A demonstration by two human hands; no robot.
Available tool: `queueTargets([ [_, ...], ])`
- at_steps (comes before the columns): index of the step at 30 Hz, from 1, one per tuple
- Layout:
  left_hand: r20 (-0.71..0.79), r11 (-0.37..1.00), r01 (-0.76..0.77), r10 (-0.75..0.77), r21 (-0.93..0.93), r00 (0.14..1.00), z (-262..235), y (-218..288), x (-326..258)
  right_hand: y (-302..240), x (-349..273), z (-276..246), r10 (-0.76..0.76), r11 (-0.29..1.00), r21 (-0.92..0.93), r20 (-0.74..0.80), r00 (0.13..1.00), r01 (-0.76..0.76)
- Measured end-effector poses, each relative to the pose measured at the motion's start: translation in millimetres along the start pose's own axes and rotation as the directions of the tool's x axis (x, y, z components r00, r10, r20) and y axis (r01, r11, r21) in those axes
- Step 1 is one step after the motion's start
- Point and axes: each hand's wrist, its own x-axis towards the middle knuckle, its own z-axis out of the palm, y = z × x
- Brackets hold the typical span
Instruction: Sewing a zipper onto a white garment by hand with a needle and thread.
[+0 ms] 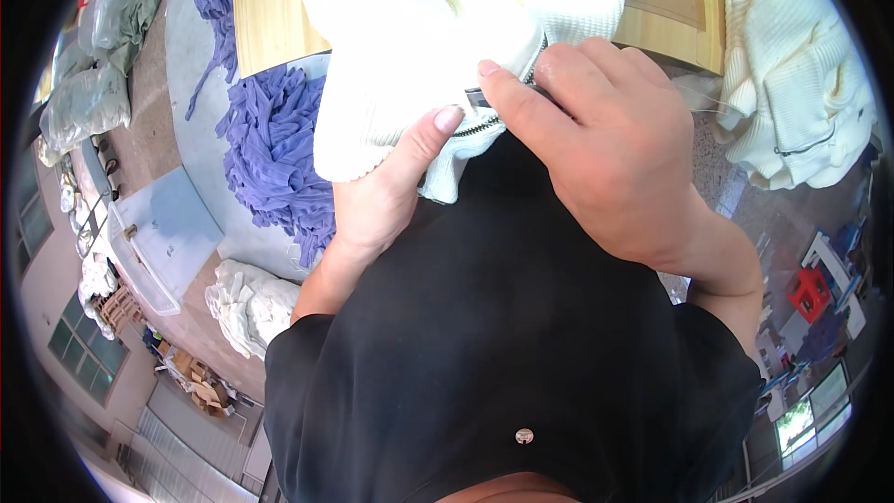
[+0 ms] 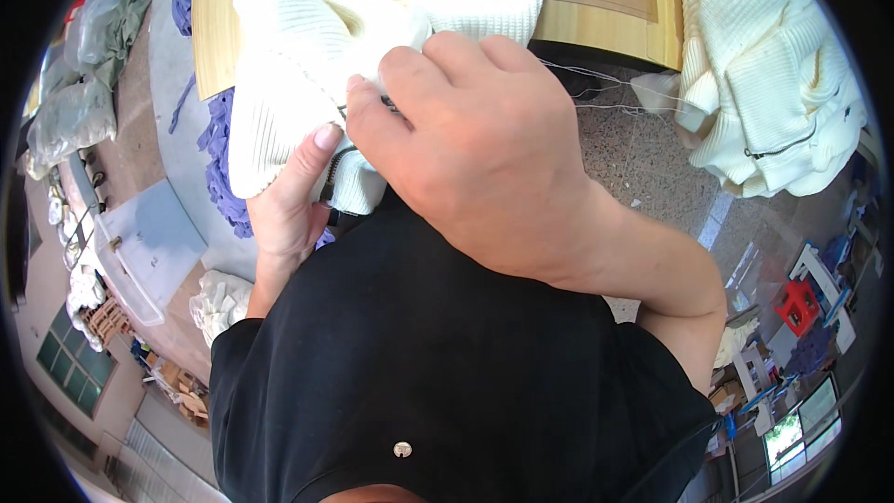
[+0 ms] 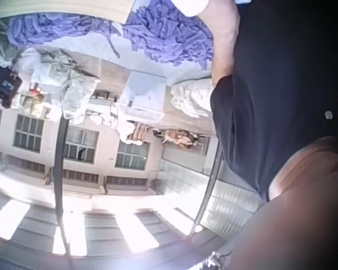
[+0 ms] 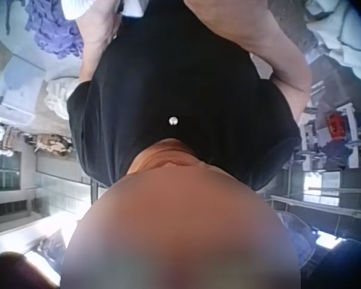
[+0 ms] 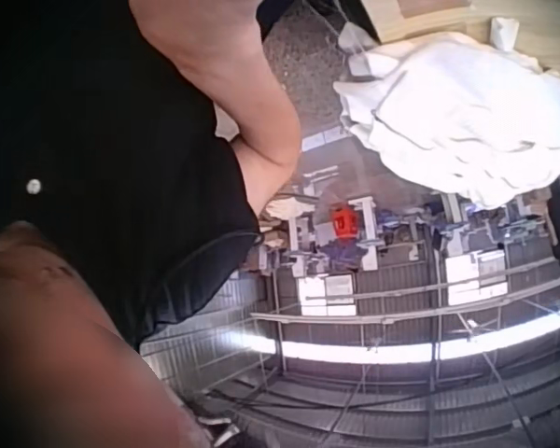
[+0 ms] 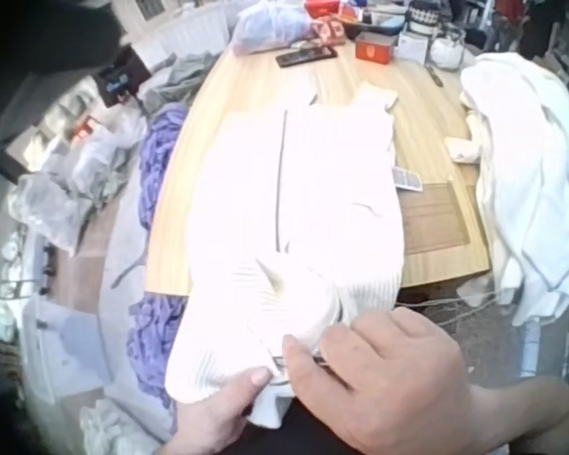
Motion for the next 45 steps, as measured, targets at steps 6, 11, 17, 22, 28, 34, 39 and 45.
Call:
queueTargets([
  [6,-0.038,0.995,-0.063,0.067,0.08,0.997,-1.1,-3.6,5.3,10.5,-0.9,-11.3,0.063,0.997,0.038,0.124,0.99,-0.068],
  [11,-0.033,0.99,-0.132,0.13,-0.054,0.991,-3.3,-12.6,9.2,34.1,3.9,-17.6,0.274,0.726,0.576,0.26,0.926,-0.376],
  [17,-0.007,0.997,-0.074,0.074,-0.034,0.997,-2.7,-7.0,7.8,43.0,22.0,11.2,0.145,0.567,0.709,0.415,0.898,-0.42],
  [22,-0.004,0.997,-0.071,0.072,0.036,0.997,-4.5,-8.5,7.7,37.0,25.5,17.5,0.156,0.658,0.666,0.334,0.93,-0.35],
  [28,0.01,0.988,-0.153,0.152,0.014,0.988,-5.5,-10.7,12.0,30.4,22.4,19.3,0.281,0.65,0.628,0.324,0.903,-0.428],
  [34,-0.025,0.991,-0.12,0.119,-0.065,0.993,-0.6,-9.3,12.4,34.0,24.1,19.4,0.287,0.658,0.619,0.32,0.903,-0.428],
  [39,-0.02,0.992,-0.105,0.104,-0.076,0.994,1.6,-8.3,12.8,35.8,22.9,20.1,0.282,0.655,0.636,0.296,0.913,-0.409],
  [45,0.012,0.99,-0.102,0.104,-0.097,0.994,-0.1,-8.6,11.3,31.1,17.8,21.7,0.302,0.614,0.678,0.273,0.913,-0.406],
])
